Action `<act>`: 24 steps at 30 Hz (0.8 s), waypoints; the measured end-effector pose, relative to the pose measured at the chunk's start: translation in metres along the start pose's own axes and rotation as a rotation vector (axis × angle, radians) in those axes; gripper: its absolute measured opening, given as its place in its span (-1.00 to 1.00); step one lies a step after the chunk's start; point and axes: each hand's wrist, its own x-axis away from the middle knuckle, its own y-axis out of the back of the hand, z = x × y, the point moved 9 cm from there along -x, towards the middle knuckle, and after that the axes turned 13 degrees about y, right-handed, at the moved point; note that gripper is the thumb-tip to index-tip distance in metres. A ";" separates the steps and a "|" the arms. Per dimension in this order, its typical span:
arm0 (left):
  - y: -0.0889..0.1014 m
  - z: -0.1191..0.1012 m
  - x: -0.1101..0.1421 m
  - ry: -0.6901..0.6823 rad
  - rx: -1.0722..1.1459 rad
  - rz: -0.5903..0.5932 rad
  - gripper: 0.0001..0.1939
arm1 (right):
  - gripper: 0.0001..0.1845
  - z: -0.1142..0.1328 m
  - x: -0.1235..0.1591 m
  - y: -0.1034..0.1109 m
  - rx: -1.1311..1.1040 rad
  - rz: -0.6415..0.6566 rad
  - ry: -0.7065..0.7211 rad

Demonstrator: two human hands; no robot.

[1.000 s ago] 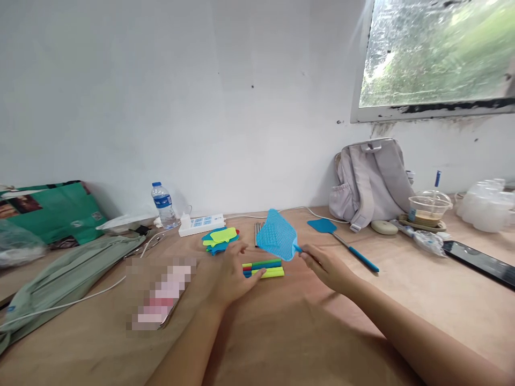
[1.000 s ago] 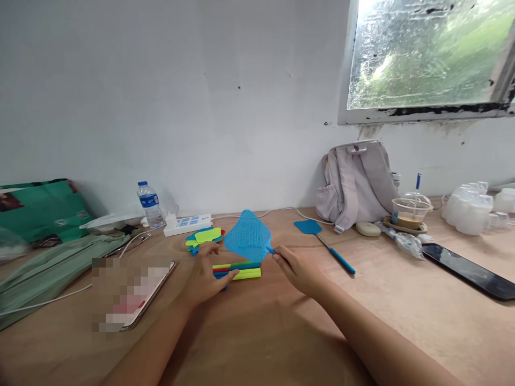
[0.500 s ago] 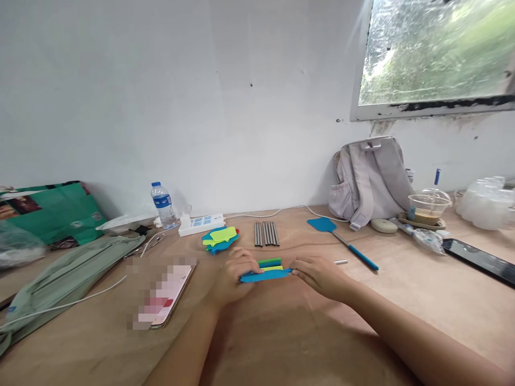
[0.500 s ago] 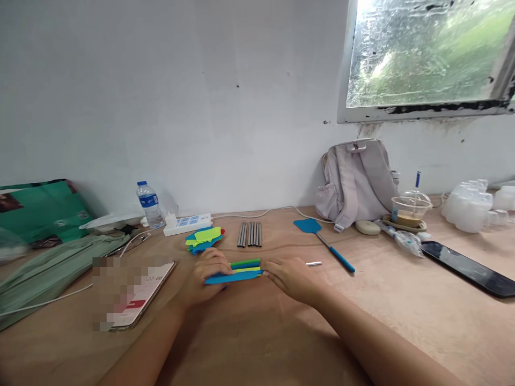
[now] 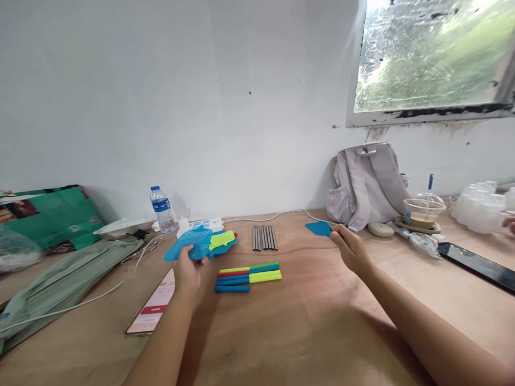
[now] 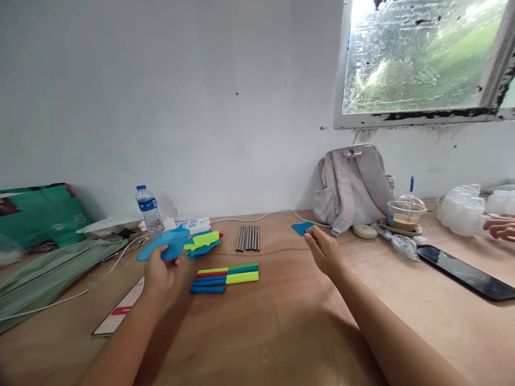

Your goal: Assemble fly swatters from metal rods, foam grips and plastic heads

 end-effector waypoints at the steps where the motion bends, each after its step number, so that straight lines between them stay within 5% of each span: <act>1: -0.002 0.005 -0.003 0.052 0.028 0.035 -0.89 | -0.68 0.005 0.001 -0.003 -0.112 -0.028 -0.005; 7: 0.000 0.031 -0.014 0.185 -0.061 0.050 -0.88 | -0.58 0.033 0.004 -0.036 -0.775 -0.077 -0.085; 13: 0.005 0.041 -0.022 0.183 -0.187 0.013 -0.90 | -0.68 0.030 0.009 -0.060 -1.147 0.016 -0.279; 19: 0.002 0.042 -0.022 0.134 -0.241 0.027 -0.73 | -0.71 0.021 0.003 -0.054 -1.150 0.013 -0.333; 24: -0.001 0.039 -0.022 0.089 -0.234 0.037 -0.58 | -0.67 0.010 0.008 -0.058 -0.824 0.050 -0.315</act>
